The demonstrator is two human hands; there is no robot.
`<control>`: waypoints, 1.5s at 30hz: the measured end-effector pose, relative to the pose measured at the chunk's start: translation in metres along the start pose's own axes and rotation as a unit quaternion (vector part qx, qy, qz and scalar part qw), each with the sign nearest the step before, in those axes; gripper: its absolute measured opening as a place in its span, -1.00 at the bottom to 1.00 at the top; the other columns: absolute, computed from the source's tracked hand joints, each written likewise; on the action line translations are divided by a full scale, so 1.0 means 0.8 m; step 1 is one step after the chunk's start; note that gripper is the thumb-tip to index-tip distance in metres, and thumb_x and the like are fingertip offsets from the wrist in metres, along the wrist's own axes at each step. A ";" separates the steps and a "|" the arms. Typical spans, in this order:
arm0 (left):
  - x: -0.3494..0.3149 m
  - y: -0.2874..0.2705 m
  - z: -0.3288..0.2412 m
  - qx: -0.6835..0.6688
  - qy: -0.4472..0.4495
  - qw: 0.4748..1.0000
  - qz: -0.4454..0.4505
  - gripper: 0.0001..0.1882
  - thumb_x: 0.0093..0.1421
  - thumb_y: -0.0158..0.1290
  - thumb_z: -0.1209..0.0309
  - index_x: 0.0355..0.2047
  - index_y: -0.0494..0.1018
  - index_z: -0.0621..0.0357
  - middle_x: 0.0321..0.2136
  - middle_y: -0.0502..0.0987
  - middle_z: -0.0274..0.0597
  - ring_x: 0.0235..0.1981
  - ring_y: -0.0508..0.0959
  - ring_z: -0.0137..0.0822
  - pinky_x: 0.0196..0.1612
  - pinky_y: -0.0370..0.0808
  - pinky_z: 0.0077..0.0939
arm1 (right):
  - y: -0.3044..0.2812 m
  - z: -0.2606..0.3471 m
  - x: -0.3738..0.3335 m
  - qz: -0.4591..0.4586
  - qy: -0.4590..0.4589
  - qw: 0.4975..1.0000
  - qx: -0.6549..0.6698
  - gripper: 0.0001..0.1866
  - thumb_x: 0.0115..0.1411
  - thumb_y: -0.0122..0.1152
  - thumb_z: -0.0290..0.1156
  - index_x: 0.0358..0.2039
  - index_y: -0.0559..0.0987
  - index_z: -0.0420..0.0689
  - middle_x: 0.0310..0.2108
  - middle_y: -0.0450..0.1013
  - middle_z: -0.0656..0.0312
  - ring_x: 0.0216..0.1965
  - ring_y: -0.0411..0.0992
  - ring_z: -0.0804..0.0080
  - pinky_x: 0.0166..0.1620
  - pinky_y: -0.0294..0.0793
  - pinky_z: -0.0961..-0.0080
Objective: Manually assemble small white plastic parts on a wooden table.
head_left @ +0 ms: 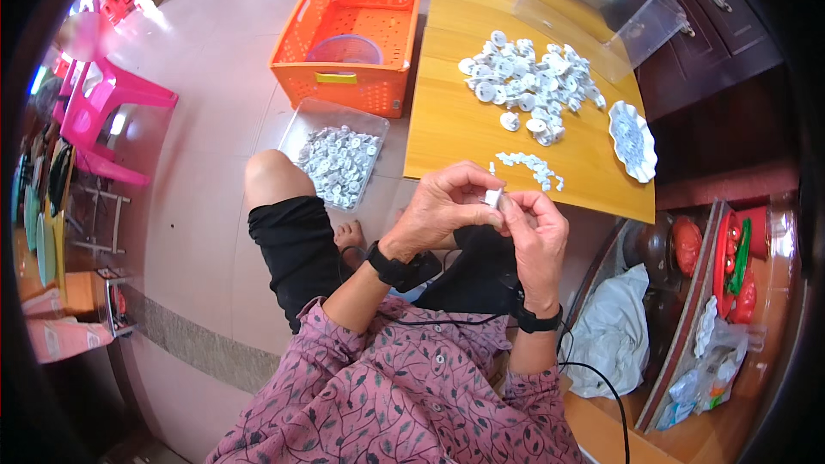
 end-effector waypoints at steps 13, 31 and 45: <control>-0.028 -0.025 -0.132 0.102 0.067 0.986 -0.114 -0.59 0.09 0.26 0.64 -0.02 0.47 0.32 -0.21 0.59 -0.23 -0.18 0.59 -0.48 -0.09 0.60 -0.55 | 0.008 -0.021 -0.005 0.009 0.011 0.998 -0.063 -0.83 0.26 0.26 -0.42 -0.30 0.56 -0.28 -0.44 0.50 0.32 -0.48 0.44 0.69 -0.38 0.42 0.74; -0.044 -0.130 -0.208 0.159 0.109 0.937 -0.292 -0.68 0.23 0.19 0.46 -0.05 0.49 0.36 -0.29 0.59 -0.15 -0.35 0.61 -0.41 -0.27 0.58 -0.59 | -0.005 -0.057 -0.018 0.024 0.031 0.995 -0.087 -0.86 0.27 0.24 -0.42 -0.30 0.56 -0.24 -0.46 0.49 0.35 -0.48 0.45 0.68 -0.39 0.43 0.73; -0.054 -0.254 -0.208 0.226 0.035 0.880 -0.415 -0.60 0.21 0.23 0.41 -0.06 0.47 0.52 -0.23 0.59 0.02 -0.33 0.65 -0.28 -0.17 0.65 -0.52 | -0.003 -0.086 -0.030 0.041 0.065 0.991 -0.105 -0.85 0.26 0.25 -0.40 -0.30 0.57 -0.24 -0.47 0.50 0.35 -0.49 0.44 0.69 -0.41 0.42 0.71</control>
Point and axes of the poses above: each hand's wrist, its own x-axis towards the middle knuckle, its own y-axis out of the palm, z = x × y, the point moved 2 cm from there along x, towards the middle knuckle
